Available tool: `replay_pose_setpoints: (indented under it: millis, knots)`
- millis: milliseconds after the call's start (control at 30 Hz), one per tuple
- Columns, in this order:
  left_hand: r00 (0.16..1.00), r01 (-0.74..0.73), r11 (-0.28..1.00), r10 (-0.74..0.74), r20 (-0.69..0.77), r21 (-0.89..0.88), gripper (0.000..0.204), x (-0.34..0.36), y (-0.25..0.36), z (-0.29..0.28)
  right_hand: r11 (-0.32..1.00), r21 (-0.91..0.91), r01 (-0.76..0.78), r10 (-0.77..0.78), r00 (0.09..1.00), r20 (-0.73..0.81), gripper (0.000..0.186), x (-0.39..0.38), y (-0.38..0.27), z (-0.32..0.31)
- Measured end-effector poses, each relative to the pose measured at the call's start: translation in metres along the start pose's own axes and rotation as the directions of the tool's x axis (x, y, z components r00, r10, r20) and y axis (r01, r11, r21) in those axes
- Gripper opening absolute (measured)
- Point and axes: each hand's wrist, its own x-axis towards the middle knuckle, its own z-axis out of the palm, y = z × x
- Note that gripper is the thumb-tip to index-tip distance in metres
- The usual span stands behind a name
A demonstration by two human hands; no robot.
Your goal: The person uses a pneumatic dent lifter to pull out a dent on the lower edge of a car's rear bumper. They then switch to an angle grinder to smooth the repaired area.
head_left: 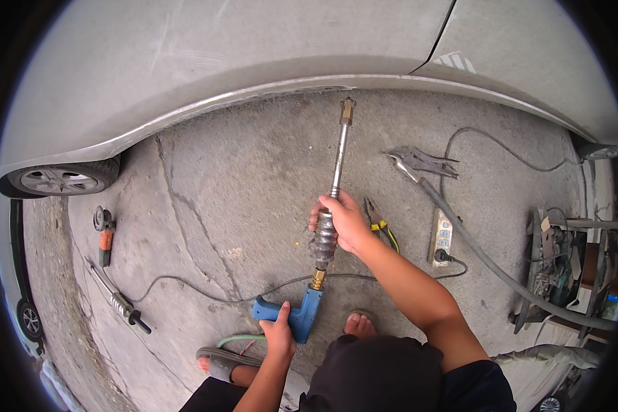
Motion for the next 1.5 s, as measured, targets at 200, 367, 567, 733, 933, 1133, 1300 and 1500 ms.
replay_pose_setpoints:
  millis: [200, 367, 567, 733, 933, 1133, 1300, 1500]
  knots:
    - [0.999, 0.045, 0.996, -0.042, -0.035, 0.074, 0.062, -0.021, -0.023, 0.003, 0.979, -0.162, 0.125, -0.118, 0.992, 0.052, 0.022, -0.029, 0.011, 0.004]
    - [0.99, 0.072, 0.988, -0.054, -0.134, 0.139, 0.068, -0.026, -0.029, 0.007, 0.955, -0.243, 0.169, -0.155, 0.985, 0.076, 0.022, -0.035, 0.014, 0.008]
    - [0.98, 0.116, 0.984, -0.091, -0.176, 0.137, 0.061, -0.039, -0.013, 0.023, 0.95, -0.233, 0.208, -0.187, 0.976, 0.109, 0.022, -0.037, 0.011, 0.012]
    - [0.973, 0.159, 0.98, -0.135, -0.185, 0.12, 0.06, -0.038, -0.007, 0.027, 0.948, -0.258, 0.187, -0.162, 0.98, 0.115, 0.023, -0.035, 0.003, 0.019]
    - [0.973, 0.212, 0.977, -0.209, -0.097, 0.022, 0.051, -0.034, -0.006, 0.022, 0.929, -0.321, 0.186, -0.145, 0.979, 0.146, 0.026, -0.04, -0.004, 0.02]
    - [0.936, 0.351, 0.935, -0.352, -0.011, -0.042, 0.036, -0.033, -0.011, 0.014, 0.877, -0.45, 0.171, -0.061, 0.967, 0.248, 0.044, -0.027, -0.038, -0.007]
    - [0.886, 0.463, 0.884, -0.46, 0.055, -0.072, 0.035, -0.028, -0.022, 0.01, -0.326, -0.937, 0.126, -0.691, 0.645, 0.328, 0.029, 0.011, -0.16, -0.114]
    - [0.887, 0.462, 0.884, -0.459, 0.05, -0.068, 0.03, -0.038, -0.009, 0.023, -0.608, -0.775, -0.171, -0.236, 0.971, -0.029, 0.05, 0.036, -0.208, -0.189]
